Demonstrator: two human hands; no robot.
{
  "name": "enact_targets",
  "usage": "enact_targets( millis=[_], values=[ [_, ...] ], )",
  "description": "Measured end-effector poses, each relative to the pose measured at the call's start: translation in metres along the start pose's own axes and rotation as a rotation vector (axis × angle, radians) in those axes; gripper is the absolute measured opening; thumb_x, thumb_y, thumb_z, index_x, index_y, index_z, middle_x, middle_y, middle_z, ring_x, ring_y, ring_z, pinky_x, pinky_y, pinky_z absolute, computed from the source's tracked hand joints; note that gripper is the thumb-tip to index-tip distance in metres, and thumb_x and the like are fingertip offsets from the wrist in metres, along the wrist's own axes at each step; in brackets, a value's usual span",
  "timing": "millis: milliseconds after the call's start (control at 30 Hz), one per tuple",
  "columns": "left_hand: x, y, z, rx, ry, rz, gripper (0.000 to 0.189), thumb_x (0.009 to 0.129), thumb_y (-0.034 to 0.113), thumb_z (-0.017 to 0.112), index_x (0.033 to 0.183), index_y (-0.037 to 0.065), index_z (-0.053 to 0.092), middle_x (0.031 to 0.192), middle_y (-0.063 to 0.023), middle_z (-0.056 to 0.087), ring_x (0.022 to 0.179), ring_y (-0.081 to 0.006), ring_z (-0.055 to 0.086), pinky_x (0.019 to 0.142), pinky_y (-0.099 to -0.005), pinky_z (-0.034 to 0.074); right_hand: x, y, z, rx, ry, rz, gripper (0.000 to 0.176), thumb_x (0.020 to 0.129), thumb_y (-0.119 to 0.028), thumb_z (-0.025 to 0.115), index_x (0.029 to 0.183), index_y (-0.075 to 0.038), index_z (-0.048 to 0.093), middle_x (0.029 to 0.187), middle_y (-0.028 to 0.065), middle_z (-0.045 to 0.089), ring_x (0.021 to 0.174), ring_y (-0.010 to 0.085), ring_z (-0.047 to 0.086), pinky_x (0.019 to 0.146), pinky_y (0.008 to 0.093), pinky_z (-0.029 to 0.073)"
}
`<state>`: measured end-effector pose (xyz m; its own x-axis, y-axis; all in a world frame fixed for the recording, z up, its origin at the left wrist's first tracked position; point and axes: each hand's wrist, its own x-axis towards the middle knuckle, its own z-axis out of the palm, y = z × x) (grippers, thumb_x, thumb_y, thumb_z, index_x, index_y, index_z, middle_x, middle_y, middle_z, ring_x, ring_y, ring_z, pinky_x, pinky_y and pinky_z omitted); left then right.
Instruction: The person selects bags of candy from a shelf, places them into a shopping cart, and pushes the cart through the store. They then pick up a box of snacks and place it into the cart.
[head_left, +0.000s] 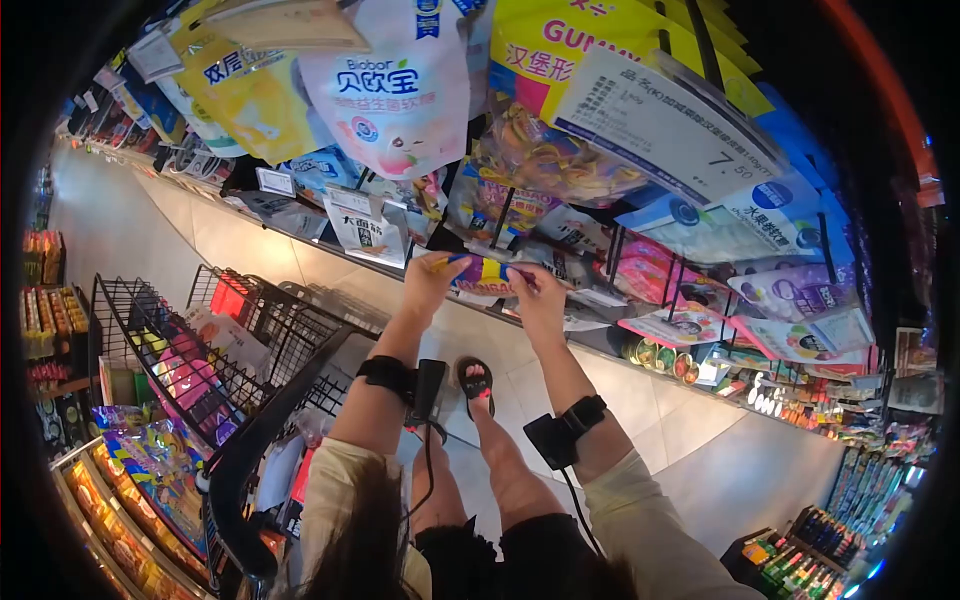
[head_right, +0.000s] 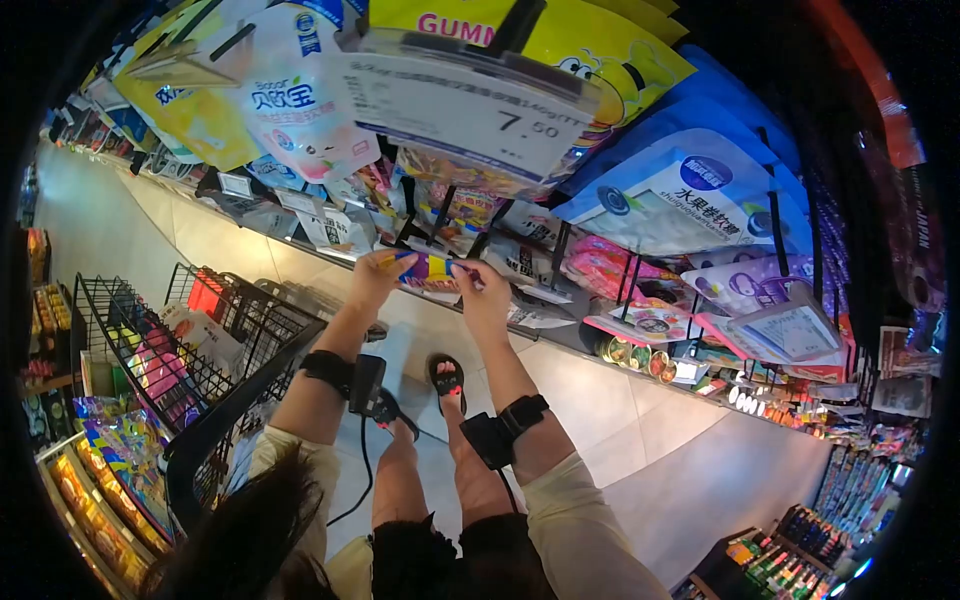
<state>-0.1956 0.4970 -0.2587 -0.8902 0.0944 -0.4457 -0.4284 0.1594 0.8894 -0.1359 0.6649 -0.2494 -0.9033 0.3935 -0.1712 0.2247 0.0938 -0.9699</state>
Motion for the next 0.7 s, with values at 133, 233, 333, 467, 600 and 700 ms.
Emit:
enact_targets(
  millis=[133,233,333,467,600,700],
  values=[
    [0.01,0.033,-0.006,-0.08,-0.07,0.078,0.021,0.082,0.015,0.067,0.092,-0.003,0.067,0.074,-0.0014,0.063,0.063,-0.0069,0.052,0.059,-0.0209,0.041,0.014,-0.02,-0.001,-0.019,-0.016,-0.099,0.015,0.082,-0.009,0.064,0.094,0.0,0.065,0.078,0.0064,0.064,0.066,0.0097,0.055,0.063,0.0227,0.044],
    [0.02,0.034,-0.013,-0.049,-0.183,0.165,0.02,0.085,0.013,0.064,0.099,-0.001,0.066,0.076,0.0011,0.061,0.068,-0.0041,0.05,0.063,-0.0191,0.041,0.017,-0.027,-0.001,-0.004,-0.013,-0.103,0.014,0.084,-0.007,0.061,0.096,0.001,0.064,0.084,0.0077,0.065,0.068,0.0101,0.056,0.066,0.0231,0.045],
    [0.021,0.044,-0.015,0.023,-0.23,0.281,0.021,0.087,0.013,0.062,0.103,0.0,0.065,0.078,0.0035,0.061,0.072,-0.0024,0.049,0.065,-0.0173,0.041,0.017,-0.035,0.002,0.13,0.053,-0.053,0.014,0.085,-0.007,0.061,0.097,0.001,0.063,0.087,0.0083,0.064,0.072,0.011,0.057,0.069,0.0238,0.046],
    [0.024,0.053,-0.015,0.015,-0.239,0.235,0.02,0.088,0.011,0.061,0.105,0.001,0.065,0.081,0.0036,0.061,0.074,-0.0038,0.05,0.067,-0.0181,0.04,0.026,-0.021,0.006,0.146,0.083,-0.037,0.015,0.085,-0.007,0.062,0.097,0.001,0.062,0.087,0.0084,0.064,0.078,0.012,0.058,0.074,0.0244,0.046],
    [0.031,0.048,-0.014,-0.012,-0.245,0.246,0.02,0.088,0.009,0.06,0.105,0.001,0.065,0.086,0.0023,0.062,0.078,-0.0044,0.051,0.071,-0.0181,0.041,0.032,-0.01,0.007,0.125,0.094,-0.034,0.015,0.085,-0.008,0.063,0.098,0.0,0.062,0.087,0.0086,0.064,0.078,0.0126,0.058,0.073,0.0255,0.046],
    [0.031,0.05,-0.012,-0.002,-0.243,0.305,0.02,0.088,0.007,0.059,0.106,0.001,0.065,0.091,0.0006,0.064,0.082,-0.005,0.052,0.074,-0.0192,0.043,0.033,-0.007,0.009,0.119,0.131,-0.092,0.014,0.088,-0.006,0.059,0.1,0.002,0.059,0.083,0.0044,0.062,0.072,0.0095,0.059,0.067,0.0223,0.048]
  ],
)
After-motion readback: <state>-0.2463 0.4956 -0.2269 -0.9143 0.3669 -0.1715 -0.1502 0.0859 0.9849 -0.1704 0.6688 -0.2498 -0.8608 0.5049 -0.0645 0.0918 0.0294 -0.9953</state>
